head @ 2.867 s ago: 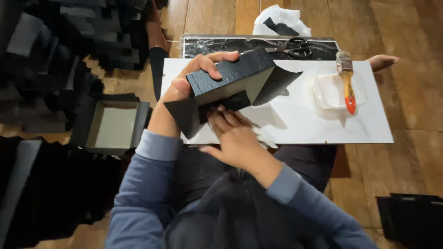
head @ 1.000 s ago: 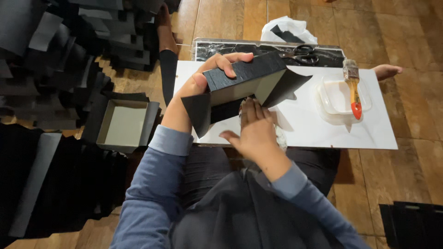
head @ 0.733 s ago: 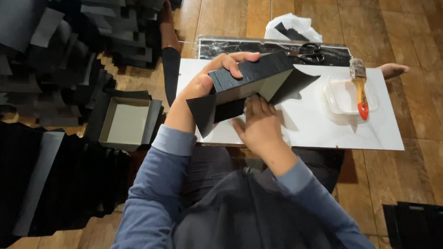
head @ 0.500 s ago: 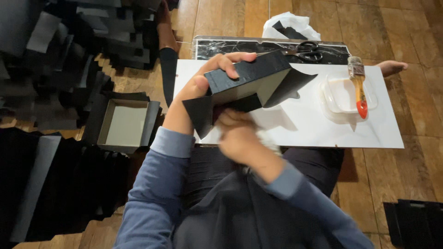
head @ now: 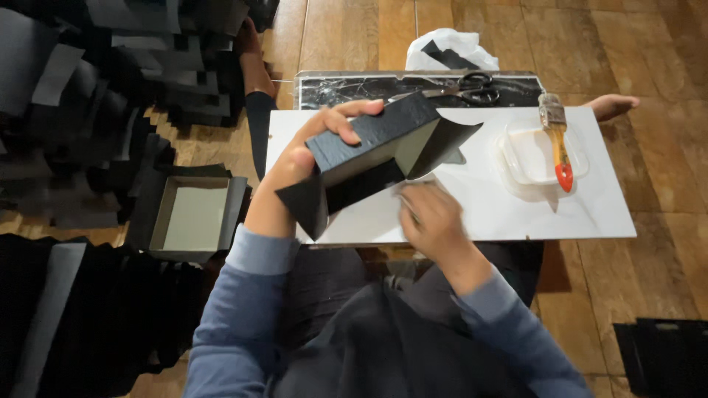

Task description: The person sits on the floor and cleans a small black box. They use a paintbrush to apply a liquid from a container to the box's exterior and interior surfaces. The person then wipes the box with a patterned cloth. This process is repeated on different sides of the box.

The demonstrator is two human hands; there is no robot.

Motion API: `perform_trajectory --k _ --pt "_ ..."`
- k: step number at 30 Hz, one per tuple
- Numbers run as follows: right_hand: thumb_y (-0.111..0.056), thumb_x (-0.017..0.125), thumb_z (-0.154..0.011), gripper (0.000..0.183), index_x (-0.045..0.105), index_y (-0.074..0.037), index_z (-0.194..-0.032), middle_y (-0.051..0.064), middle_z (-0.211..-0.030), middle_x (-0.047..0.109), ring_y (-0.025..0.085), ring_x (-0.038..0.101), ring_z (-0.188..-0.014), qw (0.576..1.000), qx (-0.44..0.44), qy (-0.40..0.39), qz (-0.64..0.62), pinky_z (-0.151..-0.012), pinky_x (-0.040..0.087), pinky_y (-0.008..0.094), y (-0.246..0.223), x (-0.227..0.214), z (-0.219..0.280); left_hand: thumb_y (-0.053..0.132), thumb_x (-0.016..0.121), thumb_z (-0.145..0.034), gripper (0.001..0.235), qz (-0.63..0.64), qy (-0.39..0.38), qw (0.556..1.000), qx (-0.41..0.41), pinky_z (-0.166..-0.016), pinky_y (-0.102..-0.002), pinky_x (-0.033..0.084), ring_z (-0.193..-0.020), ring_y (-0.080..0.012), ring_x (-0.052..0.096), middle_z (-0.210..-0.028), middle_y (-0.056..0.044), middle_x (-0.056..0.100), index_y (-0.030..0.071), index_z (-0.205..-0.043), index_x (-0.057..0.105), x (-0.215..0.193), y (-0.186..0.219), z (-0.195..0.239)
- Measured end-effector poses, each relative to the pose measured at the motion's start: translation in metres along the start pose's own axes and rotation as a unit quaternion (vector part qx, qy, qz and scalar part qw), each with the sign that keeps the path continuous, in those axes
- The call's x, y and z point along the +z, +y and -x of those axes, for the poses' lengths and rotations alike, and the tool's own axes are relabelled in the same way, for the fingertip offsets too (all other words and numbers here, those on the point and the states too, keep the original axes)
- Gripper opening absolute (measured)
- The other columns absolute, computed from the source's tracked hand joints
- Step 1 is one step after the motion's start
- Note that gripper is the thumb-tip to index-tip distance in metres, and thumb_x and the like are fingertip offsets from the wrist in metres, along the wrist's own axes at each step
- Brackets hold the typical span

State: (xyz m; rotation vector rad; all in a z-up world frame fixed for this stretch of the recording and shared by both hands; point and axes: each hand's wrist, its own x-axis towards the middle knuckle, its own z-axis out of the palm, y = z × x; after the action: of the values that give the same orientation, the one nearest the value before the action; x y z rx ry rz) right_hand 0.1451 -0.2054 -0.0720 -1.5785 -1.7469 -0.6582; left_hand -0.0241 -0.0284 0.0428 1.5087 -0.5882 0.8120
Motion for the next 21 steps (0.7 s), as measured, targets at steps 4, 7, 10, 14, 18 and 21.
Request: perform_trajectory --k 4,7,10,14,18,21 --pt "-0.04 0.071 -0.084 0.024 0.067 -0.021 -0.097 -0.001 -0.076 0.055 0.022 0.055 -0.062 0.992 0.085 -0.008 0.094 -0.059 0.046 0.034 0.051 -0.034 0.026 0.073 0.048 -0.089 0.076 -0.049 0.058 0.997 -0.027 -0.111 -0.046 0.037 -0.134 -0.0402 0.045 -0.142 -0.032 0.041 0.0 -0.109 0.053 0.011 0.01 0.01" --pt "-0.047 0.068 -0.087 0.044 0.066 -0.015 -0.117 0.007 -0.087 0.053 0.027 0.059 -0.062 0.969 0.126 -0.098 0.19 -0.055 0.049 0.038 0.06 -0.044 0.004 0.074 0.05 -0.088 0.077 -0.085 0.087 0.991 -0.047 -0.112 -0.047 0.035 -0.135 -0.0405 0.044 -0.143 -0.031 0.041 0.0 -0.11 0.054 0.024 0.018 0.011" --pt "-0.049 0.064 -0.088 0.058 0.067 -0.005 -0.126 0.017 -0.111 0.06 0.031 0.066 -0.067 0.957 0.106 -0.169 0.21 -0.055 0.055 0.041 0.053 -0.048 -0.013 0.074 0.048 -0.089 0.077 -0.112 0.104 0.987 -0.057 -0.115 -0.049 0.032 -0.138 -0.0387 0.041 -0.145 -0.027 0.04 0.001 -0.113 0.055 0.036 0.018 0.012" --pt "-0.058 0.047 -0.093 0.065 0.059 -0.005 -0.13 0.018 -0.108 0.064 0.031 0.06 -0.075 0.977 -0.014 -0.152 0.147 -0.06 0.048 0.042 0.04 -0.048 0.001 0.076 0.05 -0.087 0.081 -0.103 0.113 0.986 -0.073 -0.118 -0.052 0.029 -0.141 -0.0357 0.038 -0.147 -0.023 0.04 0.004 -0.125 0.051 0.041 0.018 0.013" --pt "-0.078 0.05 -0.08 0.091 0.065 0.004 -0.116 0.022 -0.11 0.067 0.031 0.064 -0.075 0.977 -0.009 -0.196 0.089 -0.06 0.05 0.038 0.012 -0.071 -0.002 0.073 0.053 -0.087 0.081 -0.1 0.076 0.989 -0.073 -0.121 -0.055 0.023 -0.145 -0.0365 0.032 -0.149 -0.023 0.036 0.003 -0.128 0.052 0.036 0.015 0.008" --pt "-0.04 0.068 -0.088 0.048 0.068 0.004 -0.108 0.024 -0.094 0.068 0.034 0.061 -0.064 0.978 -0.175 -0.076 0.087 -0.06 0.048 0.041 0.002 -0.064 0.028 0.071 0.052 -0.089 0.074 -0.123 0.071 0.987 -0.075 -0.121 -0.057 0.019 -0.145 -0.0361 0.032 -0.151 -0.024 0.034 0.005 -0.12 0.055 0.043 0.011 0.007"
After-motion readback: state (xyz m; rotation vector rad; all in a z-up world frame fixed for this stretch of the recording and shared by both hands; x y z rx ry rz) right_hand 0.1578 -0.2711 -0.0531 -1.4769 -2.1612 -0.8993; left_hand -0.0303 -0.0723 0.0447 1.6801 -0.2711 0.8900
